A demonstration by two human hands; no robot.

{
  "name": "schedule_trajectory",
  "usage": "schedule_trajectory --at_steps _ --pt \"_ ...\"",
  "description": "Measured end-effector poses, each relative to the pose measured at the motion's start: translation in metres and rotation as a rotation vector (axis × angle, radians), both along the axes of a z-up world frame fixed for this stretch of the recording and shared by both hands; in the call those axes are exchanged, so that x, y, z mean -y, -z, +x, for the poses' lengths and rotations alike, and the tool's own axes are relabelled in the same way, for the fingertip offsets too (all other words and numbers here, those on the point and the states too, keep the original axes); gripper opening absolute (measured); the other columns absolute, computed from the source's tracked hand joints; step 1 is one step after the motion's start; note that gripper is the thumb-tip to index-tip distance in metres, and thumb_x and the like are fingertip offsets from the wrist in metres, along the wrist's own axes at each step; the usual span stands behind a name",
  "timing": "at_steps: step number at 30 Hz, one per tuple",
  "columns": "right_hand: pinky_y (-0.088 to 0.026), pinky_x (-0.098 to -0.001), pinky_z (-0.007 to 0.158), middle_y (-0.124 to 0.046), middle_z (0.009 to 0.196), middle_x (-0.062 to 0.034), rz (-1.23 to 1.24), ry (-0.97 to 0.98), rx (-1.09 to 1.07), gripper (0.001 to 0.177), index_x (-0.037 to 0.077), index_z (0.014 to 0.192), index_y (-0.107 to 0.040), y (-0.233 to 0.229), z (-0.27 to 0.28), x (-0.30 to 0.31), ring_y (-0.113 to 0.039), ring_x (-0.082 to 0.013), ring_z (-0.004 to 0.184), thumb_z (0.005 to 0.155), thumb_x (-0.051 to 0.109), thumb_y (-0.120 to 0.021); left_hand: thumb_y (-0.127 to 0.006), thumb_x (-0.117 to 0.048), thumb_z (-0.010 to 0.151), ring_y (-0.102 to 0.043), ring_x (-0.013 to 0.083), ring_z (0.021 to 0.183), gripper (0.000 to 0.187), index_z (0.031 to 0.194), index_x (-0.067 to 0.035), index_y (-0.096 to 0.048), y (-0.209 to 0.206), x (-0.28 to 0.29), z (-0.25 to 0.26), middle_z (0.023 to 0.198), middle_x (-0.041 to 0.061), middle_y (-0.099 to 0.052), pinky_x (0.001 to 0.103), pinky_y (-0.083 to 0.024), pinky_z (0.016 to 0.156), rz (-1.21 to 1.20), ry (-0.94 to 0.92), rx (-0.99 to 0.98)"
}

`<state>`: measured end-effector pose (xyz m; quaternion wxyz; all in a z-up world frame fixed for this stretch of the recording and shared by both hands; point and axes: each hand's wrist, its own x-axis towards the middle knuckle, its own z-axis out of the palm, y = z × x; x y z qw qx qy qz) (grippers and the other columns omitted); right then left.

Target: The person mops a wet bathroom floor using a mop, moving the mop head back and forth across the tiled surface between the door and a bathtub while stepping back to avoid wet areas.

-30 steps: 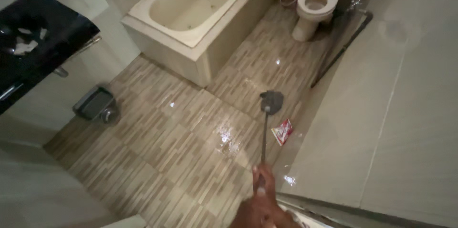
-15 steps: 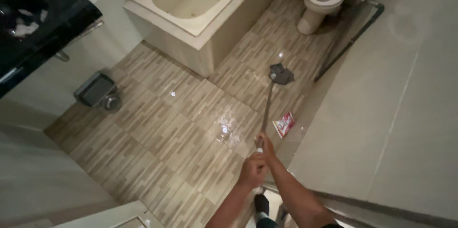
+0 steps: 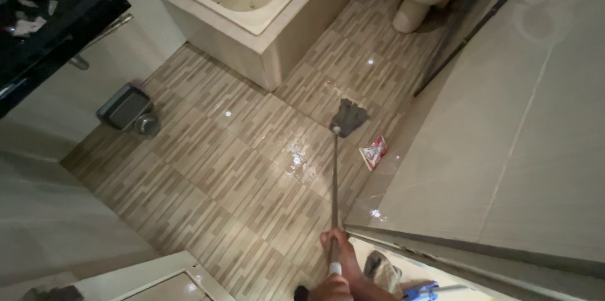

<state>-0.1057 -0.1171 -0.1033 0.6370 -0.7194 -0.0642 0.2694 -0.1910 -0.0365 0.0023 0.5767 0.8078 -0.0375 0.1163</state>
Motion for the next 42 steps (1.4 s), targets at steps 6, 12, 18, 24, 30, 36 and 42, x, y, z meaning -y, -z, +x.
schedule_trajectory --at_steps 6,12,18,24,30,36,42 --pt "-0.05 -0.0304 0.071 -0.057 0.081 -0.0022 -0.144 0.101 0.2 0.019 0.008 0.098 -0.057 0.005 0.069 -0.022 -0.054 -0.0146 0.076 0.099 0.026 -0.065 -0.068 -0.009 0.072 -0.066 0.0358 0.087 0.003 0.073 -0.006 -0.067 -0.032 -0.022 0.055 0.088 0.014 -0.069 0.045 -0.055 0.076 0.054 0.005 0.068" --pt "-0.052 -0.028 0.076 -0.06 0.086 -0.0013 0.226 0.332 -0.592 0.04 0.008 0.113 -0.067 0.087 0.174 -0.047 -0.061 -0.0137 0.08 0.098 0.044 -0.057 -0.063 -0.005 0.07 -0.062 0.0417 0.09 0.009 0.072 0.0 -0.055 0.051 -0.017 0.114 0.083 0.02 -0.06 0.046 -0.053 0.077 0.008 -0.109 -0.083" --pt "-0.051 -0.0292 0.076 -0.06 0.088 -0.002 0.1 0.012 -0.136 0.03 0.013 0.113 -0.062 0.091 0.166 -0.072 -0.06 -0.0125 0.081 0.096 0.037 -0.055 -0.059 -0.002 0.073 -0.059 0.0386 0.079 0.01 0.067 0.001 -0.051 0.093 -0.049 0.125 0.076 0.019 -0.057 0.045 -0.052 0.077 -0.07 -0.197 -0.046" --pt "-0.043 -0.0293 0.073 -0.056 0.087 0.001 0.494 0.127 -0.217 0.036 0.009 0.103 -0.061 0.056 0.092 -0.07 -0.051 -0.0118 0.078 0.11 0.041 -0.046 -0.066 -0.003 0.07 -0.066 0.0386 0.08 0.007 0.074 0.0 -0.062 0.043 -0.039 0.043 0.084 0.018 -0.066 0.043 -0.056 0.072 0.041 -0.254 -0.071" --pt "-0.048 -0.0322 0.09 -0.056 0.101 -0.0057 0.275 -0.033 -0.039 0.035 0.004 0.115 -0.059 0.023 0.0 -0.004 -0.056 -0.0179 0.094 0.091 0.028 -0.067 -0.064 -0.003 0.075 -0.067 0.0376 0.081 0.004 0.074 0.001 -0.062 0.023 0.003 -0.009 0.082 0.018 -0.066 0.042 -0.055 0.072 -0.034 -0.247 -0.089" --pt "-0.039 -0.0427 0.102 -0.05 0.13 -0.0288 -0.084 -0.069 0.999 0.094 -0.017 0.136 -0.039 0.041 0.051 -0.011 -0.051 -0.0397 0.121 0.069 0.035 -0.08 -0.062 -0.003 0.08 -0.067 0.0365 0.081 0.008 0.074 0.001 -0.062 -0.006 -0.025 0.035 0.081 0.018 -0.067 0.042 -0.055 0.072 -0.122 -0.243 0.056" --pt "-0.038 -0.0324 0.073 -0.054 0.094 -0.0082 0.34 0.097 -0.009 0.048 0.002 0.108 -0.057 0.074 0.201 -0.087 -0.051 -0.0209 0.085 0.084 0.042 -0.069 -0.062 -0.005 0.082 -0.064 0.0415 0.106 0.01 0.085 0.002 -0.068 0.06 -0.054 0.131 0.104 0.023 -0.069 0.043 -0.051 0.091 -0.021 -0.18 -0.018"
